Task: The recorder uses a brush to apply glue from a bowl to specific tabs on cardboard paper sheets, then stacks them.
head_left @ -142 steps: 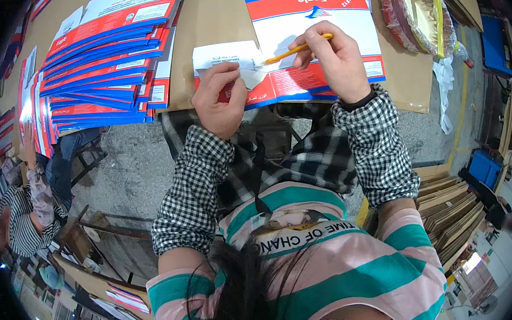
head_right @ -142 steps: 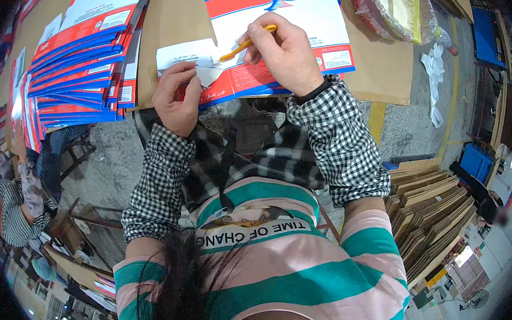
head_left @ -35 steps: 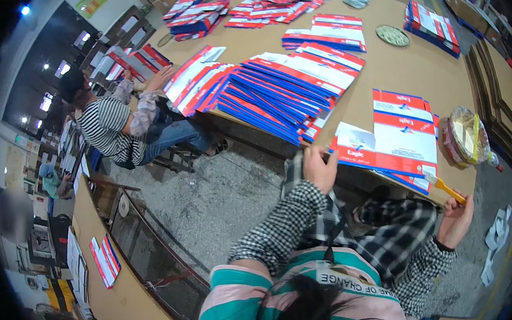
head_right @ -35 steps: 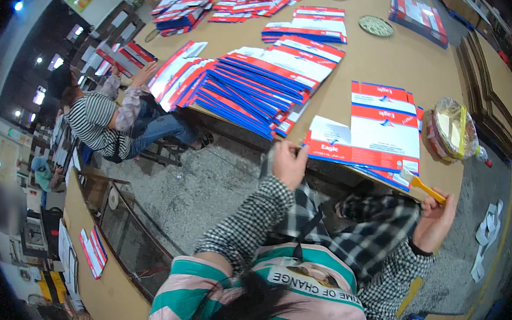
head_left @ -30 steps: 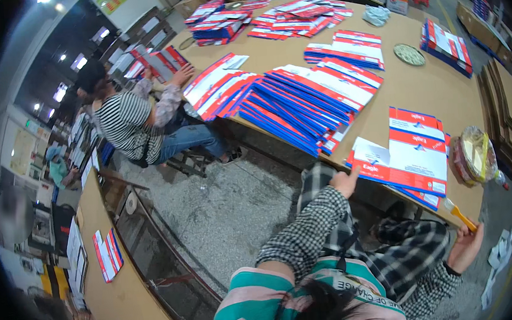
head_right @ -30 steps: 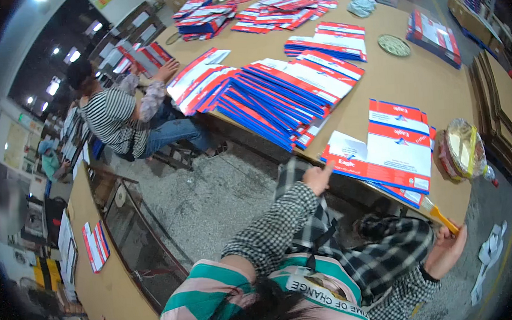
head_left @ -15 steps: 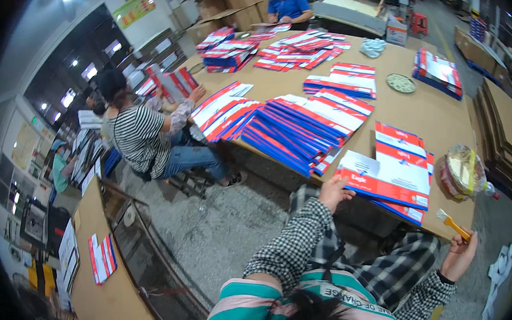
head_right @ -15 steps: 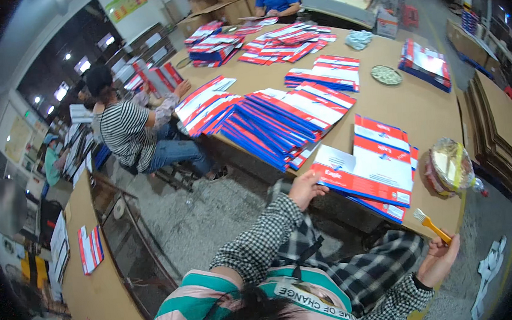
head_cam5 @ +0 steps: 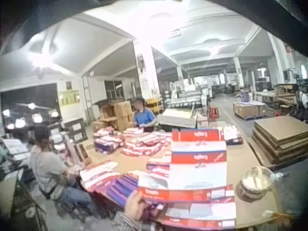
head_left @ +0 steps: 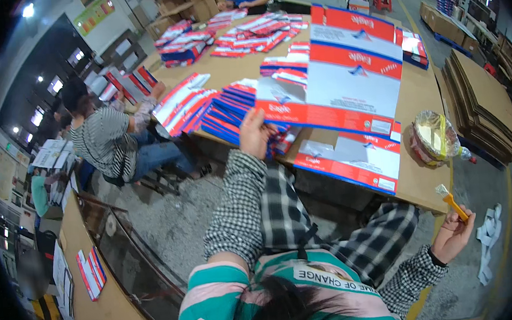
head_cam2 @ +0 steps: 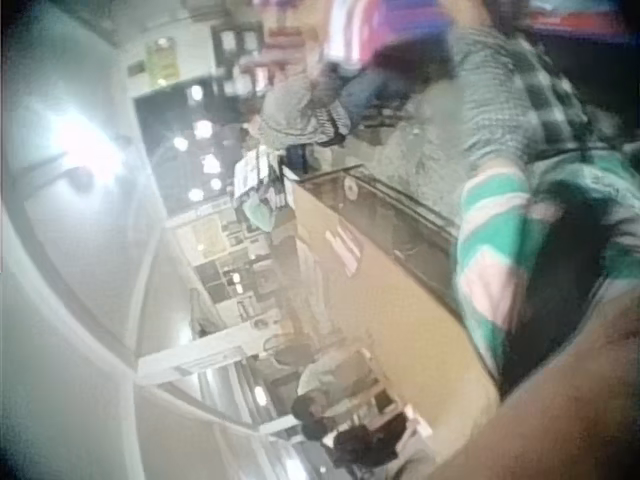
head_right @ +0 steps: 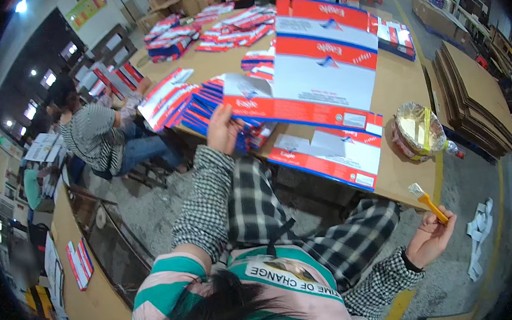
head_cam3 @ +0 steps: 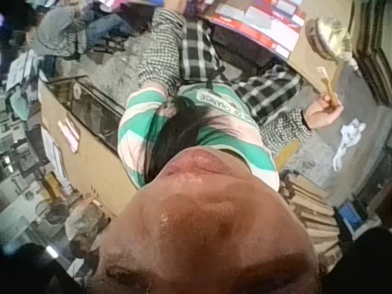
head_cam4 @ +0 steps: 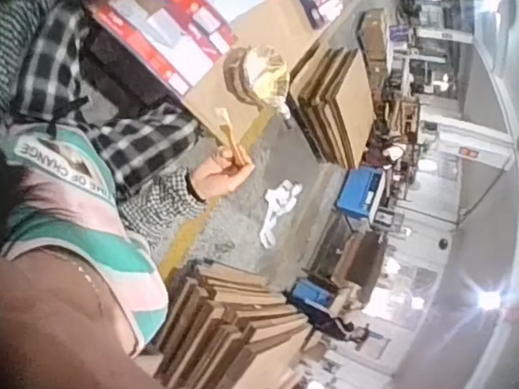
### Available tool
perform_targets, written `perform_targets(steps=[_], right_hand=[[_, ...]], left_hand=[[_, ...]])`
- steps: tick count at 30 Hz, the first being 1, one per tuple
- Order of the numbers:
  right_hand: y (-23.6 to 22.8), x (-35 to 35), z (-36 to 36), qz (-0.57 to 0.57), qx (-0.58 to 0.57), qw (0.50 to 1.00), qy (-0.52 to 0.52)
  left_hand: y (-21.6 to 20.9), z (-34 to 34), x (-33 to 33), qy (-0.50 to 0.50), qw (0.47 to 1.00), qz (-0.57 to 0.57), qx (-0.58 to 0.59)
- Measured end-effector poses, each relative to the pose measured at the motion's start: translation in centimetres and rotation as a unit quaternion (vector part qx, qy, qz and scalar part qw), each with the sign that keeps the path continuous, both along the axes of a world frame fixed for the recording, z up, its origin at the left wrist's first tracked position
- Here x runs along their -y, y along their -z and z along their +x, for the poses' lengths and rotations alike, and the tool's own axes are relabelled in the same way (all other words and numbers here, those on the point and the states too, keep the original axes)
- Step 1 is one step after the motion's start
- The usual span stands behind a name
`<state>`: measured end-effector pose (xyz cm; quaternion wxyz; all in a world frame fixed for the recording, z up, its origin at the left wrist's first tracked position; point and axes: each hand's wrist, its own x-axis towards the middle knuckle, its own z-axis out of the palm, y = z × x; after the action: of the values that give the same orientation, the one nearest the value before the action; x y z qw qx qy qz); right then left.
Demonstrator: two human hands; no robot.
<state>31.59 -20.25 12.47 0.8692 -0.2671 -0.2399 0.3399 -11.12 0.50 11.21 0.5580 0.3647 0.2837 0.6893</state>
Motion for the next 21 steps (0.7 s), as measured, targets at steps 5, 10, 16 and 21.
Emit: perform_targets(steps=[5,10,16,21], right_hand=[[0.0,-1.9,0.3,-0.051,0.024,0.997,0.049],[-0.1,-3.7,4.2,0.019,0.126,0.986,0.107],[-4.2,-7.8,-1.0,-0.008,0.088,0.995,-0.037],[-3.5,-11.0,-2.7,-0.022,0.089,0.996,0.003]], left_hand=[[1.3,-4.8,-0.8,-0.111,0.993,-0.038,0.020],[4.7,-5.4,-2.6,-0.187,0.971,-0.148,0.009],[6.1,-10.7,-3.7,-0.204,0.963,-0.173,0.024],[7.6,-14.4,-6.3,-0.262,0.927,-0.249,-0.099]])
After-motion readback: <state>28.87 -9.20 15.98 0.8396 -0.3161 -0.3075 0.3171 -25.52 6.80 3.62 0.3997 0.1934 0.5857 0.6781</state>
